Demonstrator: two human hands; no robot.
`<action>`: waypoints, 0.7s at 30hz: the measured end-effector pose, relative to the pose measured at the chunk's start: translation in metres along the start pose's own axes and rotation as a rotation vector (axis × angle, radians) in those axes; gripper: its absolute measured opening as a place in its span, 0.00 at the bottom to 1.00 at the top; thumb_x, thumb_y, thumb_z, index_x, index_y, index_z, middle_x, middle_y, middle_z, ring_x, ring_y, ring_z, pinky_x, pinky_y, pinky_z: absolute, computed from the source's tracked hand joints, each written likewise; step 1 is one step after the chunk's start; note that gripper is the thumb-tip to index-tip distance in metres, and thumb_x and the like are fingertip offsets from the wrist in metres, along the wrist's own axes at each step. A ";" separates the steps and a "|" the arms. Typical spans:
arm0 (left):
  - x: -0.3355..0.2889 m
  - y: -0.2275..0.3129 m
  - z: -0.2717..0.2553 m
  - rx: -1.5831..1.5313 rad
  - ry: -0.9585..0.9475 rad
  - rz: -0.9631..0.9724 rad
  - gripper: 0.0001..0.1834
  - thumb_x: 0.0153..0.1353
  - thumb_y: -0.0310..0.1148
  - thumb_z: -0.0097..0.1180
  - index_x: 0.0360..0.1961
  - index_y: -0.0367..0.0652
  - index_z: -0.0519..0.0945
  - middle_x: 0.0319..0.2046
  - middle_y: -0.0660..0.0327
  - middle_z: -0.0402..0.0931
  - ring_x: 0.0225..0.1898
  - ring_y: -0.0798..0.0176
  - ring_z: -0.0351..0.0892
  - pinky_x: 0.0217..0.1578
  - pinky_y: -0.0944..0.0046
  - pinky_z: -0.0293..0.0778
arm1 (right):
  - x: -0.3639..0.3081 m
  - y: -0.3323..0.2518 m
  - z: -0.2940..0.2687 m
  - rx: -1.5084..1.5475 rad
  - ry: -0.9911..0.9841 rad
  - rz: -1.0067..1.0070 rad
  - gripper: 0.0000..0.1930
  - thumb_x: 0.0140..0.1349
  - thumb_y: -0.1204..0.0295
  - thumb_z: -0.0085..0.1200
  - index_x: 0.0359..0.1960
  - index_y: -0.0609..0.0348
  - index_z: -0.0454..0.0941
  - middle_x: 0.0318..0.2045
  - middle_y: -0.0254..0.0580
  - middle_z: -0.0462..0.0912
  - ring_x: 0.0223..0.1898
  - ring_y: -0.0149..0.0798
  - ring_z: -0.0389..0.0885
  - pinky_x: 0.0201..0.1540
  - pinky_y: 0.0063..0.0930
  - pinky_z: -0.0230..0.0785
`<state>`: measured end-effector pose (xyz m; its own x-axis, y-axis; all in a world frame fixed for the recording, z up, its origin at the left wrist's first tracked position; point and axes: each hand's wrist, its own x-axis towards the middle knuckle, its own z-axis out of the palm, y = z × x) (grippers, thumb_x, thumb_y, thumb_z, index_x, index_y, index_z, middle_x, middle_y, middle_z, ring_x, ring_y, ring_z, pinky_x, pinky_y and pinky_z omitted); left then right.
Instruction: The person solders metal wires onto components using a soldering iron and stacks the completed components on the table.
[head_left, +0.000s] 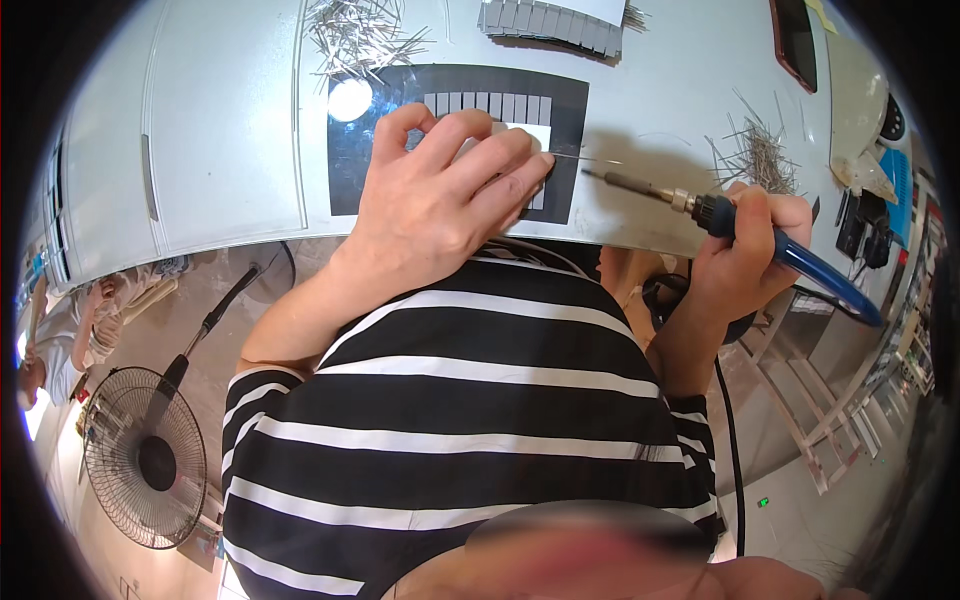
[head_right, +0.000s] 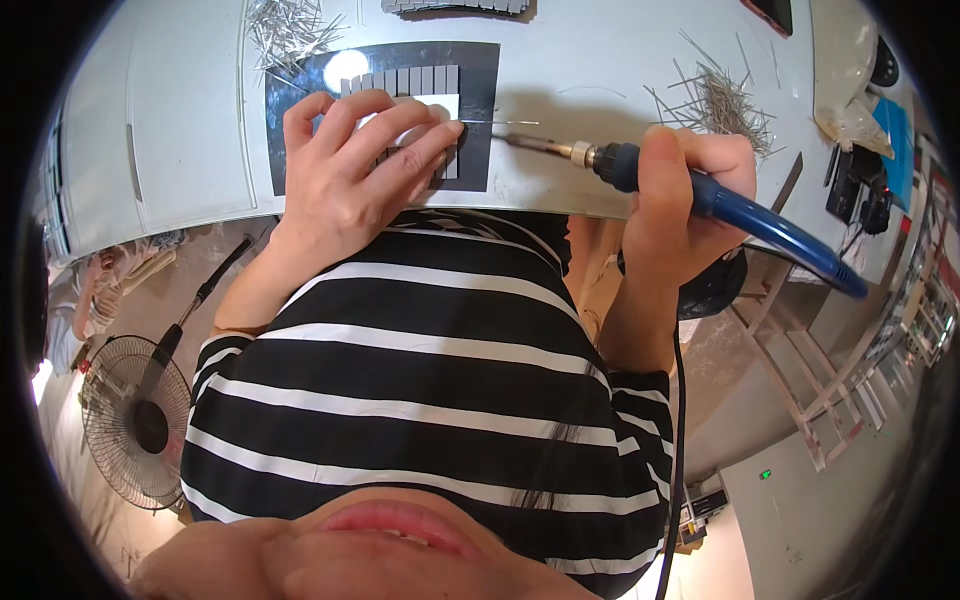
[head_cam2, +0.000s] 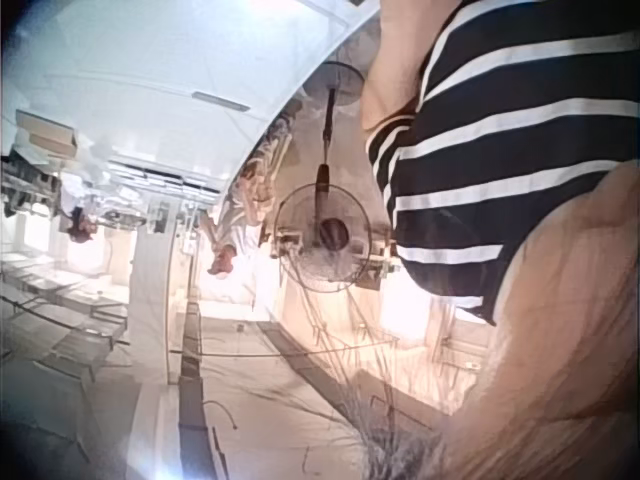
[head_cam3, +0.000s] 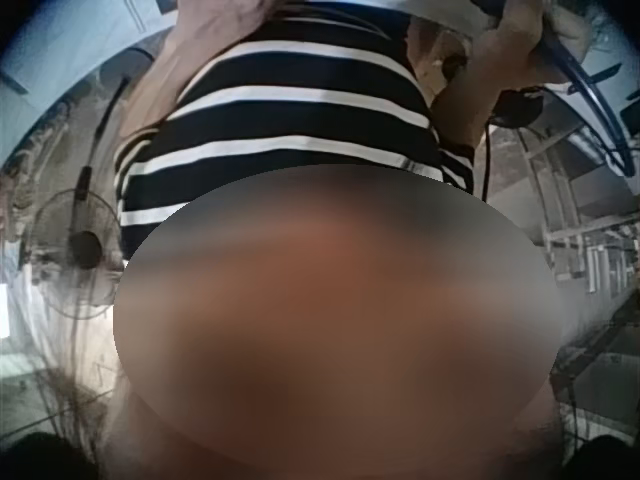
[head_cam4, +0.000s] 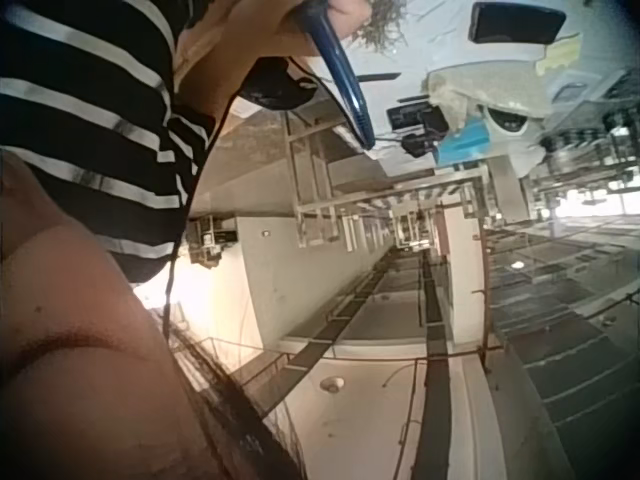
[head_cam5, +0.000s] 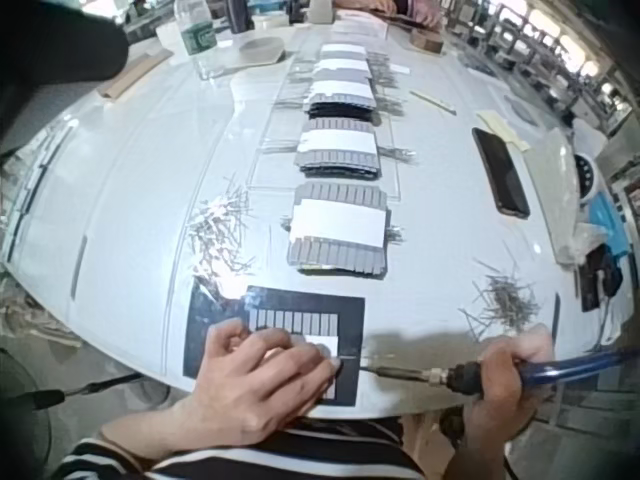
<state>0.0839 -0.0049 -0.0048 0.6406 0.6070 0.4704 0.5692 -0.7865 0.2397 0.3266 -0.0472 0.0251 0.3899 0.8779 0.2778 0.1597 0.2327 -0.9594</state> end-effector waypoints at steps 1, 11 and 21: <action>0.000 0.000 0.000 -0.001 -0.003 0.001 0.23 0.48 0.33 0.71 0.48 0.54 0.83 0.43 0.73 0.79 0.43 0.65 0.75 0.49 0.58 0.58 | 0.001 0.004 0.002 -0.058 0.037 -0.107 0.09 0.60 0.79 0.58 0.28 0.64 0.69 0.20 0.42 0.77 0.20 0.25 0.69 0.26 0.19 0.62; -0.002 -0.001 -0.002 -0.012 -0.025 0.008 0.23 0.49 0.34 0.70 0.49 0.53 0.83 0.44 0.71 0.79 0.45 0.65 0.74 0.49 0.57 0.58 | 0.002 0.009 0.023 0.105 -0.035 -0.191 0.09 0.57 0.82 0.58 0.27 0.63 0.68 0.21 0.36 0.73 0.22 0.26 0.68 0.29 0.21 0.65; -0.001 -0.001 -0.001 -0.024 -0.030 0.007 0.22 0.50 0.34 0.70 0.49 0.53 0.83 0.44 0.70 0.79 0.45 0.64 0.75 0.48 0.57 0.58 | 0.001 0.004 0.029 -0.006 -0.037 -0.096 0.08 0.55 0.81 0.53 0.24 0.61 0.65 0.16 0.32 0.64 0.19 0.26 0.60 0.29 0.26 0.65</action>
<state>0.0825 -0.0048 -0.0046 0.6599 0.6040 0.4469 0.5522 -0.7932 0.2568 0.3017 -0.0331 0.0200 0.3389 0.8667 0.3661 0.2001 0.3139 -0.9281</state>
